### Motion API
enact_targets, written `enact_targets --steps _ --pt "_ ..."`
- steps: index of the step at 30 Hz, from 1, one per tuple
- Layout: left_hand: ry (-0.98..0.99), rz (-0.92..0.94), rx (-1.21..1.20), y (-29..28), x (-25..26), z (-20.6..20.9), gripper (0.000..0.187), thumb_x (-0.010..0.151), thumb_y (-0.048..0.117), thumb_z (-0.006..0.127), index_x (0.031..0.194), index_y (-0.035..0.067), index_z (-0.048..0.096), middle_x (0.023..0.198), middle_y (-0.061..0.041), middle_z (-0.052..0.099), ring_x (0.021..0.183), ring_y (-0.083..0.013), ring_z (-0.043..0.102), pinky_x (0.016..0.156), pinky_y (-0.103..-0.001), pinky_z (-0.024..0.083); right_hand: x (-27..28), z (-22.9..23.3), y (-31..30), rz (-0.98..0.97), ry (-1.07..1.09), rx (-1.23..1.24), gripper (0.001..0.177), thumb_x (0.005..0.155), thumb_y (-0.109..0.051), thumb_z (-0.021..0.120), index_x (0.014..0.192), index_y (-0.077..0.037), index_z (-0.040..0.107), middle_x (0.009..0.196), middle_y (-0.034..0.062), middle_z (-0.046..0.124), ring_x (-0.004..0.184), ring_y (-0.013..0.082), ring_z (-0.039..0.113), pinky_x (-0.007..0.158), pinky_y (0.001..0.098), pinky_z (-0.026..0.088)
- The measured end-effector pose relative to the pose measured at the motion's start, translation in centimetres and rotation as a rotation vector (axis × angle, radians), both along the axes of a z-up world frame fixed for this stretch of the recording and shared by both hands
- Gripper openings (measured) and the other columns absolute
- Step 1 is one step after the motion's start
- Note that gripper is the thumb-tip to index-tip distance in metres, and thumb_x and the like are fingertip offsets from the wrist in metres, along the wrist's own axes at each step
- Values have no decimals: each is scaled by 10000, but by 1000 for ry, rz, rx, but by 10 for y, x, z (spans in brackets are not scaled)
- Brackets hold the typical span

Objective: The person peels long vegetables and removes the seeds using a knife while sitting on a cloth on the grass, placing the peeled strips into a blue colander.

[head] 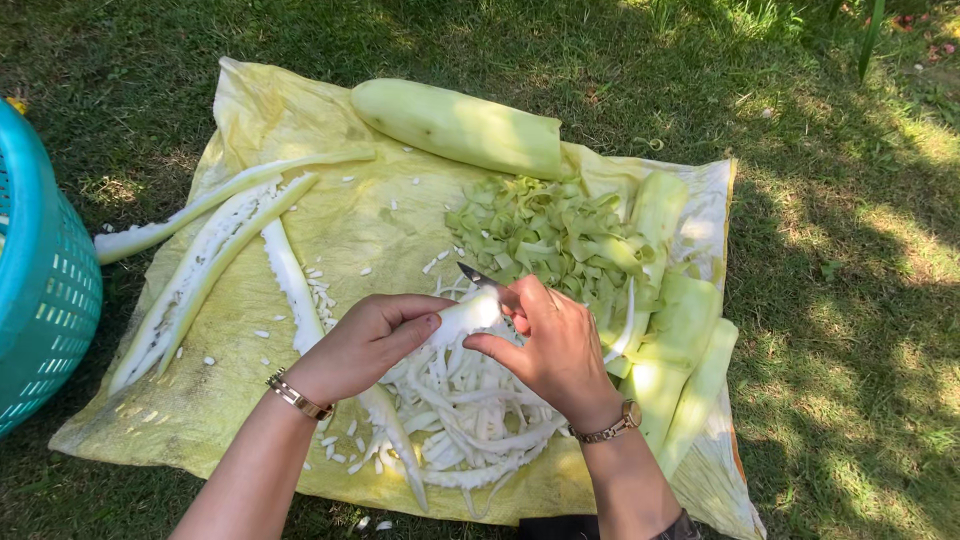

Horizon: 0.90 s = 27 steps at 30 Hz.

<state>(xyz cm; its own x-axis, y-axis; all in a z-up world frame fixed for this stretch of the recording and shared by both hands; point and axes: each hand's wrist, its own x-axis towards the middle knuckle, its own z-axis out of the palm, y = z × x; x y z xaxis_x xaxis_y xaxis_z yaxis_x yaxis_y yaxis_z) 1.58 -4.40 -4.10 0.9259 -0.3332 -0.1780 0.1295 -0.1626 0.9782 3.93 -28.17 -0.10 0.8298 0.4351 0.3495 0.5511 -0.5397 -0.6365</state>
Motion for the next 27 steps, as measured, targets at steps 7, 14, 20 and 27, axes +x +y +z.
enact_targets --steps 7,14,20,27 --pt "37 -37 250 0 -8 24 336 969 229 625 1249 83 741 860 -94 747 759 -97 581 714 -281 519 0 -5 -2 18 9 -107 345 799 -239 828 912 -54 560 714 68 650 698 314 664 630 419 517" --pt "-79 46 248 -7 -11 26 335 952 228 624 1232 71 719 1034 -51 814 900 -102 720 827 -278 560 -3 -9 1 -12 44 -73 262 869 -192 756 931 -32 558 822 156 694 787 399 676 646 449 517" --pt "-157 121 63 -21 -14 17 362 986 233 604 1275 29 681 1068 -49 797 906 -75 674 818 -263 559 -6 -17 8 -121 211 -52 236 969 -207 670 918 -4 562 764 201 637 736 414 644 626 450 503" --pt "-143 207 63 -30 -16 7 376 1014 268 584 1297 36 672 899 -27 742 785 -64 591 741 -246 530 -20 -35 25 -75 88 58 277 994 -244 623 887 7 577 727 197 634 691 414 632 612 465 477"
